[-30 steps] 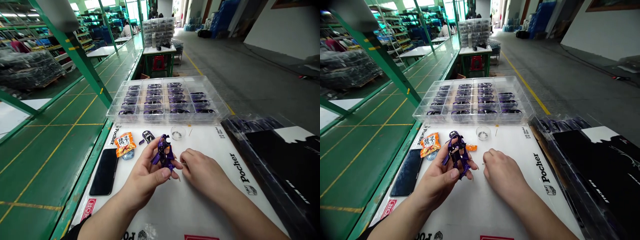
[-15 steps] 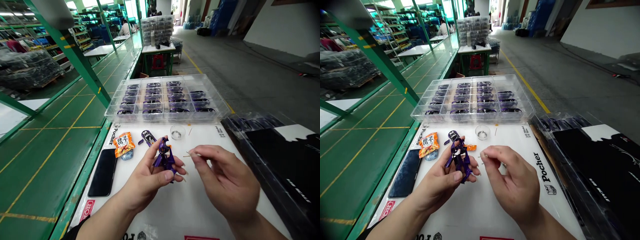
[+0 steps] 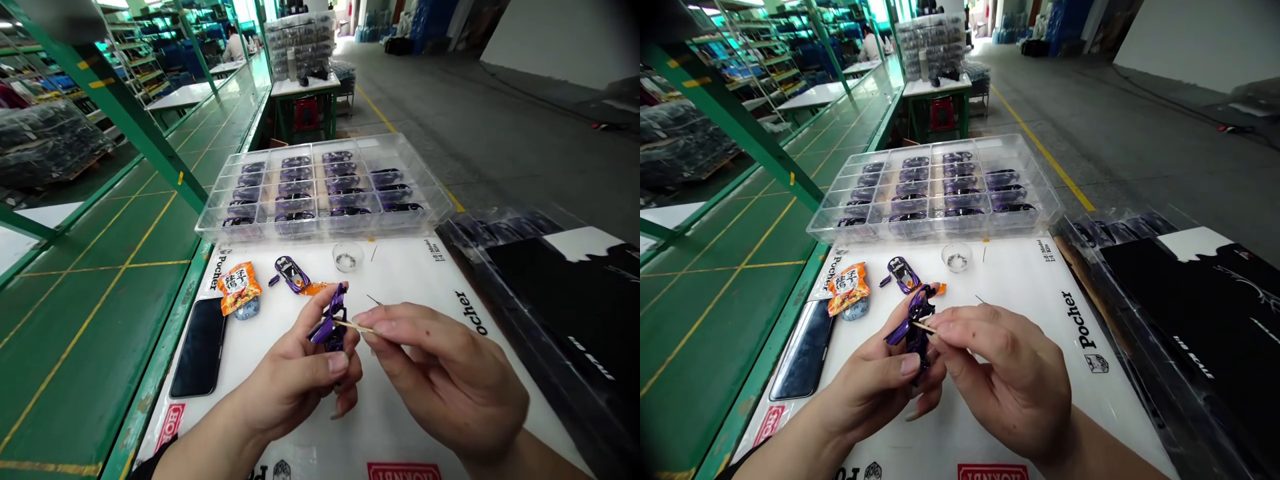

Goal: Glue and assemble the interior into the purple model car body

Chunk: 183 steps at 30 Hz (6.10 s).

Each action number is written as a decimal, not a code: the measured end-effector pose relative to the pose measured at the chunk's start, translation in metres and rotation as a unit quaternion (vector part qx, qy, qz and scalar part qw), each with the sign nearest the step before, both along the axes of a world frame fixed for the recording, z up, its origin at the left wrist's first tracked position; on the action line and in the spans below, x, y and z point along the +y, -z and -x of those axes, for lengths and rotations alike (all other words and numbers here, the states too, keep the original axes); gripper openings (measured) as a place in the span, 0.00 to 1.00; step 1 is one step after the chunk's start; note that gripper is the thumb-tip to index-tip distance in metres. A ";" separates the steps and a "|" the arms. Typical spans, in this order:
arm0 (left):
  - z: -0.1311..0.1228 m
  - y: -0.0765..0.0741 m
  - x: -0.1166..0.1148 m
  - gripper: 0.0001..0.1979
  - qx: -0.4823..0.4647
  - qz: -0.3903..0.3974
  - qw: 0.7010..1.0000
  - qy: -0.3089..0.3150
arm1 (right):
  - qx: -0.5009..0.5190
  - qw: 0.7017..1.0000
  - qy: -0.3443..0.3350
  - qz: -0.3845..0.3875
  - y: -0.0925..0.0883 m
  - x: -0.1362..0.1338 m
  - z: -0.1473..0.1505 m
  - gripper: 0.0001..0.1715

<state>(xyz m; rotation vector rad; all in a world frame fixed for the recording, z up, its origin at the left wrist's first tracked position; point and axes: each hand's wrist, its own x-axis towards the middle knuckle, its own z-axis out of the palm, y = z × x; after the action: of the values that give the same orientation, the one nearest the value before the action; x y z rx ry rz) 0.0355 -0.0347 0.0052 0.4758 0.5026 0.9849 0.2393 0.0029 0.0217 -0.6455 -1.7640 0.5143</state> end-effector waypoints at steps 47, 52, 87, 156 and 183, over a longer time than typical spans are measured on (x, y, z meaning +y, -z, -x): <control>-0.005 0.006 -0.004 0.37 -0.052 -0.040 0.995 0.080 | 0.011 0.999 -0.038 -0.016 -0.008 -0.001 0.005 0.34; -0.005 0.004 -0.006 0.38 -0.064 -0.013 0.995 0.079 | 0.024 0.999 -0.038 -0.009 -0.009 -0.001 0.004 0.29; -0.008 -0.001 -0.008 0.29 -0.121 0.079 0.989 0.042 | -0.011 0.996 -0.064 -0.062 -0.010 0.002 -0.002 0.27; -0.010 0.009 -0.010 0.33 -0.022 -0.064 0.997 0.022 | 0.068 0.996 -0.052 0.002 -0.003 -0.003 0.003 0.30; -0.016 0.000 -0.009 0.26 0.013 -0.062 0.998 -0.003 | 0.064 0.996 -0.070 -0.007 -0.001 -0.004 0.003 0.27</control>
<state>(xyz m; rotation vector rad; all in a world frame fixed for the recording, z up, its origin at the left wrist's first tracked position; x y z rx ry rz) 0.0511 -0.0435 0.0054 0.5989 0.4689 1.0197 0.2368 -0.0007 0.0227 -0.4716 -1.6978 0.6255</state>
